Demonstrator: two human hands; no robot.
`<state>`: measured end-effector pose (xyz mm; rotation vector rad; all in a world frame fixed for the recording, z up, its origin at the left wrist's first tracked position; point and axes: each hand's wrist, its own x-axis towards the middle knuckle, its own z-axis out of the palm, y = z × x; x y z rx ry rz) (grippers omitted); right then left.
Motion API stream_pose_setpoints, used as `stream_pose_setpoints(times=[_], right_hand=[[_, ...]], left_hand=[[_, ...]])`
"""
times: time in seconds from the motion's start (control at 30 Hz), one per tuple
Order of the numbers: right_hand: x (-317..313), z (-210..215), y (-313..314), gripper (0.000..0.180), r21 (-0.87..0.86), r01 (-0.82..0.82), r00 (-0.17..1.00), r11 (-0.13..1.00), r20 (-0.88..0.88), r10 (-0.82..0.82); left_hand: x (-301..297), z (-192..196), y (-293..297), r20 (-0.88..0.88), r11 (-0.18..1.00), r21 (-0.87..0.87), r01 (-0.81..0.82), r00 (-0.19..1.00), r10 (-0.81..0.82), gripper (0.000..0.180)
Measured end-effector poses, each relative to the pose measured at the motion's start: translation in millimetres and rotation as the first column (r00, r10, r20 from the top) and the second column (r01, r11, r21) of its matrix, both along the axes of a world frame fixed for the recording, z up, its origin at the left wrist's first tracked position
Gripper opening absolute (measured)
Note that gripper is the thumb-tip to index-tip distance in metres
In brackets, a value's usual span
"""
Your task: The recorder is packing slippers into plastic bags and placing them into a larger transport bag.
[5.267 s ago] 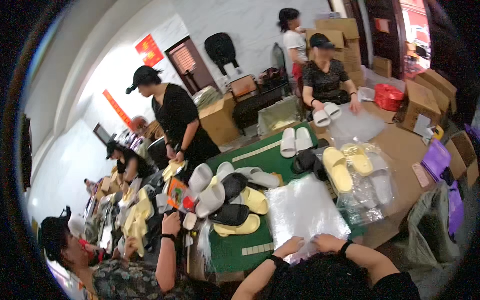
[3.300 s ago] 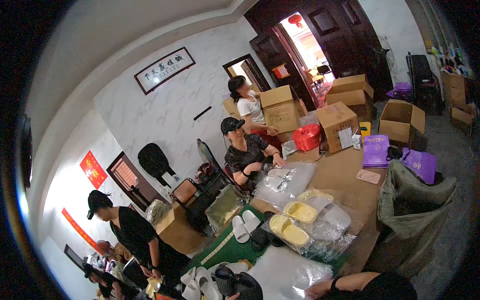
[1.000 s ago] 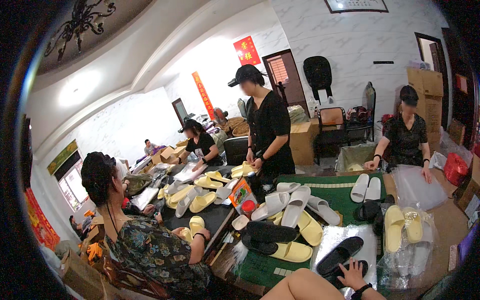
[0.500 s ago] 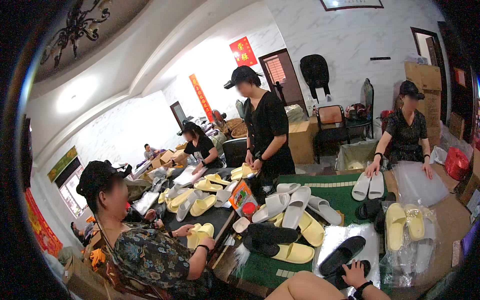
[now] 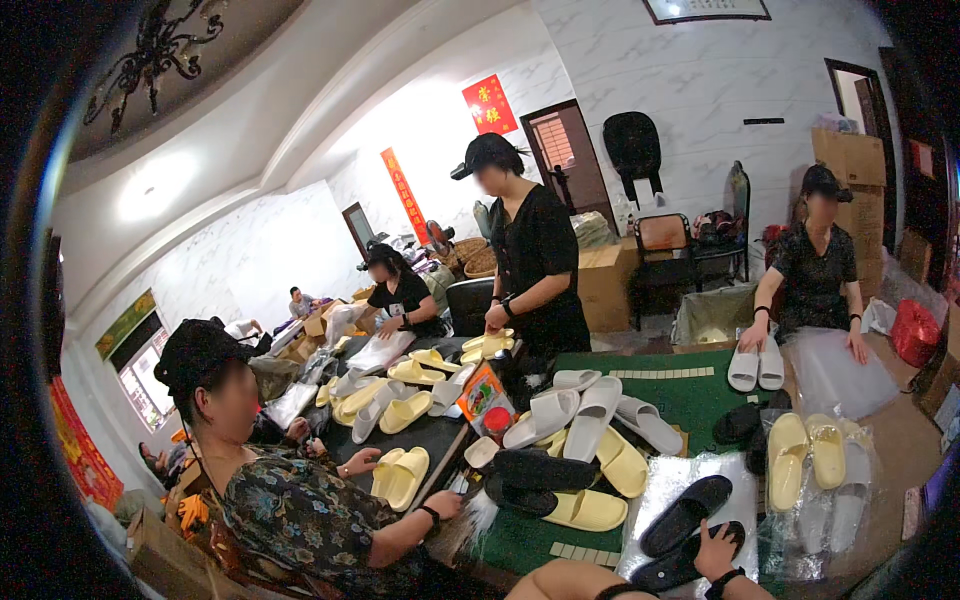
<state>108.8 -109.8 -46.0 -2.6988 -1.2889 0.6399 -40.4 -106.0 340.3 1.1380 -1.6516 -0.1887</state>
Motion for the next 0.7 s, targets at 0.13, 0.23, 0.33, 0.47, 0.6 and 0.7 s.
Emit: stream_pose_setpoints(times=[0.13, 0.23, 0.33, 0.47, 0.6, 0.7], right_hand=[[10, 8, -3, 0.062, 0.061, -0.141, 0.980, 0.988, 0.148, 0.130], [52, -76, -32, 0.059, 0.468, -0.308, 0.941, 0.828, 0.278, 0.193], [25, 35, -12, 0.056, 0.229, -0.452, 0.818, 0.862, 0.491, 0.299], [24, 14, 1, 0.054, 0.071, -0.534, 0.737, 0.842, 0.527, 0.423], [31, -34, 19, 0.046, -0.099, -0.368, 0.799, 0.924, 0.474, 0.369], [34, -48, 32, 0.040, -0.176, -0.286, 0.815, 0.942, 0.473, 0.336]], left_hand=[[-20, -58, 66, -0.379, 0.790, 0.224, -0.571, 0.696, 0.610, 0.038], [16, -137, 91, -0.519, 0.553, 0.352, -0.755, 0.334, 0.787, 0.037], [17, -262, 113, -0.012, 0.093, 0.748, -0.657, 0.127, 0.992, 0.038], [-4, -430, 108, 0.080, 0.069, 0.893, -0.445, 0.308, 0.948, 0.045], [-18, -455, 83, 0.434, -0.162, 0.762, -0.627, 0.308, 0.847, 0.051], [-24, -443, 75, 0.649, -0.390, 0.631, -0.671, 0.181, 0.739, 0.063]])
